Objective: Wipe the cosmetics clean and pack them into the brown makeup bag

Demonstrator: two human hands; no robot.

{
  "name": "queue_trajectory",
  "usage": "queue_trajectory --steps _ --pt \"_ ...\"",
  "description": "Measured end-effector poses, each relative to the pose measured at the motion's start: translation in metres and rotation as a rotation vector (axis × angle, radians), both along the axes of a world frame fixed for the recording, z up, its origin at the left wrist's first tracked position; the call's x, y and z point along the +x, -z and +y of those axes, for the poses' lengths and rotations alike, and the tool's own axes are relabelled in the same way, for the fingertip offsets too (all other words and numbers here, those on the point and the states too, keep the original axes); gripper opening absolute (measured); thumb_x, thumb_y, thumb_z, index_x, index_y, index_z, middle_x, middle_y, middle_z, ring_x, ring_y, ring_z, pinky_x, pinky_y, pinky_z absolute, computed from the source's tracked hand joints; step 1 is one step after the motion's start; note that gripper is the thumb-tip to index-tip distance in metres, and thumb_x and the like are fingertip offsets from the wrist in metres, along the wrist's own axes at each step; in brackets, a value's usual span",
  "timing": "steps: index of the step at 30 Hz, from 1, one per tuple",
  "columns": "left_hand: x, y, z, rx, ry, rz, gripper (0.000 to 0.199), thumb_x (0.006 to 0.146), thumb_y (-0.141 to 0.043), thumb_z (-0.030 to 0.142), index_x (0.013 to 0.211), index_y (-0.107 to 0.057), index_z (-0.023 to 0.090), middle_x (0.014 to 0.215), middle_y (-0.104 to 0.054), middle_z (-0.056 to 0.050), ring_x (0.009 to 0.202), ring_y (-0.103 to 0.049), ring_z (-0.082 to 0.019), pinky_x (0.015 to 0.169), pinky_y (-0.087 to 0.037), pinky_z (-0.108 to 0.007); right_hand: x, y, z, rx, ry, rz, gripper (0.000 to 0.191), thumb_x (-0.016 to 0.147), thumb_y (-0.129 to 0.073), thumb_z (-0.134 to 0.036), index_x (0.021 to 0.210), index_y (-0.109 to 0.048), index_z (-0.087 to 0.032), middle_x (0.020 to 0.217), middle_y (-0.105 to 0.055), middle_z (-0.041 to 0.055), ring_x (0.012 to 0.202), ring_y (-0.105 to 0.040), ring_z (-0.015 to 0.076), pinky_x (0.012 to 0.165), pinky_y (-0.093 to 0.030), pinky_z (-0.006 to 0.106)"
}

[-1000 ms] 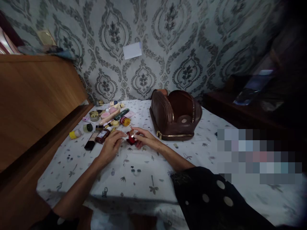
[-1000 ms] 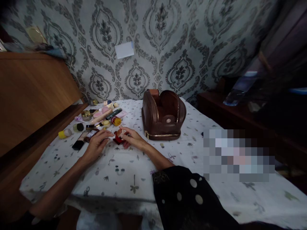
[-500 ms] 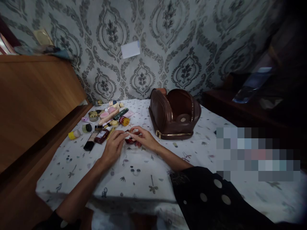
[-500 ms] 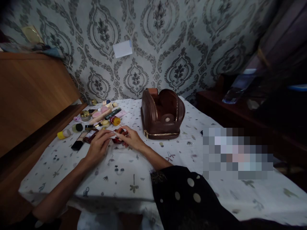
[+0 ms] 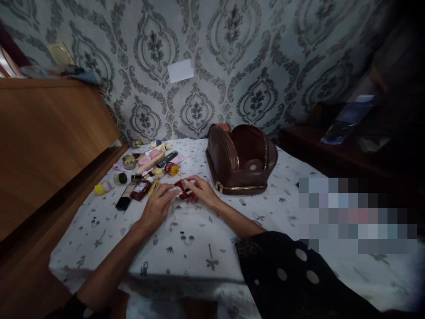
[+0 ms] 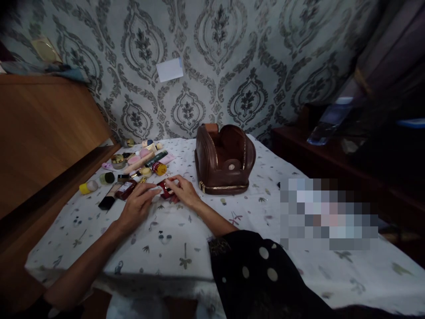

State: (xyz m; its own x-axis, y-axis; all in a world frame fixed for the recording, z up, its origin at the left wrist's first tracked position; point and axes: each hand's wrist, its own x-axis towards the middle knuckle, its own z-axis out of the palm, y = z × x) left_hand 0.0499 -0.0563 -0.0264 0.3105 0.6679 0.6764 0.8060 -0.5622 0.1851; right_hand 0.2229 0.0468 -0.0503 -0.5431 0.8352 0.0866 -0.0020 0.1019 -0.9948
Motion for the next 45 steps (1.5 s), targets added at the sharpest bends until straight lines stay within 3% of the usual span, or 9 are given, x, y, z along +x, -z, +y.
queue_trajectory --steps 4,7,9,12,21,28,35,42,45 --pt "-0.001 0.001 0.001 -0.058 -0.012 -0.084 0.03 0.096 -0.045 0.012 0.113 -0.068 0.023 0.11 -0.063 -0.009 0.103 -0.059 -0.021 0.088 -0.051 -0.037 0.0 -0.001 -0.001 -0.015 -0.012 -0.008 0.038 0.087 -0.061 -0.054 0.1 -0.056 -0.019 0.065 -0.062 -0.003 0.044 -0.06 0.0108 0.039 -0.049 0.02" --pt "-0.003 0.003 0.003 -0.1 -0.024 -0.148 0.029 0.096 -0.045 0.015 0.113 -0.069 0.023 0.11 -0.063 -0.009 0.103 -0.06 -0.021 0.089 -0.051 -0.037 0.002 -0.005 -0.003 -0.044 -0.028 0.019 0.035 0.087 -0.063 -0.051 0.099 -0.056 -0.018 0.078 -0.064 -0.0001 0.051 -0.062 0.0097 0.044 -0.053 0.02" --pt "-0.005 0.004 0.005 -0.129 -0.043 -0.181 0.029 0.096 -0.047 0.015 0.112 -0.069 0.023 0.11 -0.063 -0.009 0.104 -0.06 -0.022 0.091 -0.05 -0.039 0.004 -0.008 -0.003 -0.056 -0.058 0.054 0.036 0.085 -0.066 -0.047 0.107 -0.058 -0.019 0.089 -0.062 0.001 0.057 -0.062 0.0087 0.048 -0.054 0.02" --pt "-0.01 0.006 0.007 -0.161 -0.081 -0.234 0.027 0.094 -0.05 0.017 0.111 -0.07 0.023 0.109 -0.065 -0.008 0.105 -0.061 -0.022 0.093 -0.05 -0.04 0.007 -0.007 0.0 -0.043 -0.121 0.08 0.053 0.081 -0.071 -0.042 0.127 -0.053 -0.025 0.095 -0.059 -0.0004 0.06 -0.061 0.0078 0.05 -0.054 0.02" --pt "-0.009 0.006 0.008 -0.168 -0.063 -0.299 0.025 0.094 -0.051 0.018 0.111 -0.069 0.021 0.107 -0.065 -0.007 0.103 -0.062 -0.022 0.09 -0.051 -0.04 0.005 0.002 0.005 0.216 -0.107 0.071 0.05 0.08 -0.067 -0.048 0.121 -0.058 -0.02 0.091 -0.06 0.0011 0.063 -0.054 0.0093 0.049 -0.048 0.02" --pt "-0.005 0.005 0.008 -0.154 -0.064 -0.255 0.027 0.095 -0.05 0.015 0.113 -0.068 0.022 0.108 -0.064 -0.008 0.104 -0.061 -0.022 0.091 -0.05 -0.039 0.005 -0.001 0.001 0.254 -0.054 0.051 0.045 0.076 -0.071 -0.042 0.114 -0.06 -0.02 0.093 -0.061 0.0025 0.069 -0.055 0.0117 0.052 -0.046 0.021" --pt "0.001 0.007 0.007 -0.006 -0.045 -0.136 0.031 0.096 -0.045 0.012 0.118 -0.065 0.021 0.109 -0.061 -0.009 0.105 -0.058 -0.021 0.091 -0.05 -0.038 0.005 -0.011 -0.006 0.254 -0.026 0.038 0.032 0.076 -0.07 -0.044 0.094 -0.063 -0.018 0.086 -0.063 0.0016 0.064 -0.053 0.0107 0.053 -0.042 0.022" --pt "0.005 0.007 0.007 0.044 -0.035 -0.015 0.033 0.096 -0.044 0.012 0.119 -0.065 0.022 0.11 -0.062 -0.01 0.103 -0.057 -0.022 0.089 -0.05 -0.041 0.006 -0.007 -0.005 0.233 0.006 0.006 0.051 0.082 -0.064 -0.047 0.124 -0.06 -0.019 0.085 -0.065 0.002 0.065 -0.059 0.0122 0.051 -0.044 0.021" --pt "0.005 0.007 0.006 0.042 -0.017 -0.008 0.034 0.096 -0.043 0.01 0.12 -0.065 0.023 0.109 -0.063 -0.01 0.104 -0.056 -0.023 0.089 -0.05 -0.041 0.006 -0.006 -0.003 0.225 0.007 -0.013 0.049 0.083 -0.063 -0.047 0.123 -0.061 -0.02 0.082 -0.065 0.0014 0.064 -0.06 0.0125 0.05 -0.045 0.021"
